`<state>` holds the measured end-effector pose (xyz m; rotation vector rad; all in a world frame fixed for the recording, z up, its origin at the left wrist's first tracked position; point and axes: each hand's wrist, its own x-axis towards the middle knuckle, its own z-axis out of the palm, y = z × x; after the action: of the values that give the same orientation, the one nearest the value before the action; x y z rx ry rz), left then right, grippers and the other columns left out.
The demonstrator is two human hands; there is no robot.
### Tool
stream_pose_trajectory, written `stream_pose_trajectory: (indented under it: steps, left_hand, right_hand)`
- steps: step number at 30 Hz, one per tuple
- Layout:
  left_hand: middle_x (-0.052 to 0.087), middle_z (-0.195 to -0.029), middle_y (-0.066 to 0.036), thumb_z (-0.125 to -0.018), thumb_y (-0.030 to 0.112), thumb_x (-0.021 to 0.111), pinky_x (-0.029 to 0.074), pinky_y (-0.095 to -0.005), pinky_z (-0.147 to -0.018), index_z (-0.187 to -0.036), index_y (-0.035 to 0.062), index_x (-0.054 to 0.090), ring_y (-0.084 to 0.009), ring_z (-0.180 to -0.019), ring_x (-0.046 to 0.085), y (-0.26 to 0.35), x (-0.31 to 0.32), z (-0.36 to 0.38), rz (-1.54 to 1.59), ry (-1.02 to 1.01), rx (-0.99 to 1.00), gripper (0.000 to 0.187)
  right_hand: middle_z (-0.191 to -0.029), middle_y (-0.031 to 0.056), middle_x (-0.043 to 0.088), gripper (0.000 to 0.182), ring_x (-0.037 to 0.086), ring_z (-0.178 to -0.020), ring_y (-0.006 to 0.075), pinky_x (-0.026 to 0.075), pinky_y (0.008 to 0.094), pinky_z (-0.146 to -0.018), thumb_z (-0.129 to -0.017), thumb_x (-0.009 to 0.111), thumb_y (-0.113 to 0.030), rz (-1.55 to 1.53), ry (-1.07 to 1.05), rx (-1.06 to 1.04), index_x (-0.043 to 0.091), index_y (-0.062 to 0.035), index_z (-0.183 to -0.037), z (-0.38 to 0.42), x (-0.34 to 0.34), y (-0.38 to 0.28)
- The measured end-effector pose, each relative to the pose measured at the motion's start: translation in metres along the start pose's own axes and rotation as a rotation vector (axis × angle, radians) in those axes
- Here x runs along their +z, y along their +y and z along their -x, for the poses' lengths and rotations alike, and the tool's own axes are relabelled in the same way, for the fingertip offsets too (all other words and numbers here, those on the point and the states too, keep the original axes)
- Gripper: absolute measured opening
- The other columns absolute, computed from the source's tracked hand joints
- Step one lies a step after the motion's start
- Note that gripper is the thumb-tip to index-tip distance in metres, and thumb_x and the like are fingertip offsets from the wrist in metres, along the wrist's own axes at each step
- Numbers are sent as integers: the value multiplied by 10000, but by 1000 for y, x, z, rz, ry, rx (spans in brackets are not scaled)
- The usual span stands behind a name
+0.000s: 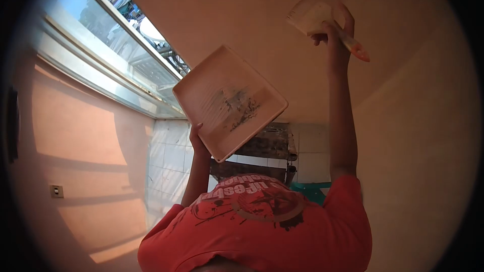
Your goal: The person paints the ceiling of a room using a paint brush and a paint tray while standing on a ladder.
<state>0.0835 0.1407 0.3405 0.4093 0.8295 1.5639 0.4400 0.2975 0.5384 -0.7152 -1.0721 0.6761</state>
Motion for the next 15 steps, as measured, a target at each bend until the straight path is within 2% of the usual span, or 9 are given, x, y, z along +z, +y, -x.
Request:
stream_pose_trajectory:
  steps: [2,4,6,8,12,14,15]
  left_hand:
    - [507,-1341,-237,-812,296,587,450,-489,-1046,-1461,-6,337,-382,-1225,532,-5,-8,-4,41,-6,17,759]
    - [507,-1336,-237,-809,290,587,454,-493,-1041,-1462,-2,335,-383,-1221,533,-9,-12,-8,72,-23,27,758]
    - [501,-1324,-235,-801,275,578,461,-497,-1037,-1472,19,314,-383,-1215,536,-11,-14,-8,98,-47,21,765]
    - [493,-1327,-232,-797,265,571,464,-500,-1035,-1474,30,305,-383,-1217,534,-7,-7,-6,109,-58,48,764]
    - [478,-1324,-221,-788,235,550,474,-501,-1026,-1469,59,295,-377,-1225,527,-5,-6,-6,115,-55,37,748]
    - [480,-1318,-217,-786,230,548,478,-501,-1022,-1466,64,298,-375,-1221,529,-2,-3,-3,111,-40,50,744]
    - [482,-1312,-214,-784,226,546,482,-501,-1018,-1463,69,302,-374,-1216,531,1,0,-2,99,-33,65,739]
  right_hand:
    - [-851,98,640,418,570,-594,141,481,286,-569,-926,569,-141,19,-107,-9,498,-29,-1323,25,17,-23]
    - [-914,103,653,290,646,-648,158,509,277,-576,-907,627,-138,65,-381,292,604,-25,-1174,53,27,-30]
    - [-878,85,677,191,695,-694,158,515,250,-554,-883,684,-133,58,-611,539,662,-32,-1043,91,42,-29]
    - [-811,59,692,207,707,-702,145,507,232,-526,-881,716,-143,162,-756,685,667,-33,-1049,122,48,-17]
    - [-750,35,691,241,686,-677,113,506,234,-521,-885,750,-205,300,-809,719,693,-34,-1045,147,61,-4]
    - [-747,35,690,252,646,-639,90,477,220,-535,-883,770,-241,498,-694,550,724,-26,-1006,153,70,-12]
    - [-747,35,690,252,646,-639,90,477,220,-535,-883,770,-241,507,-700,553,724,-26,-1006,154,74,-13]
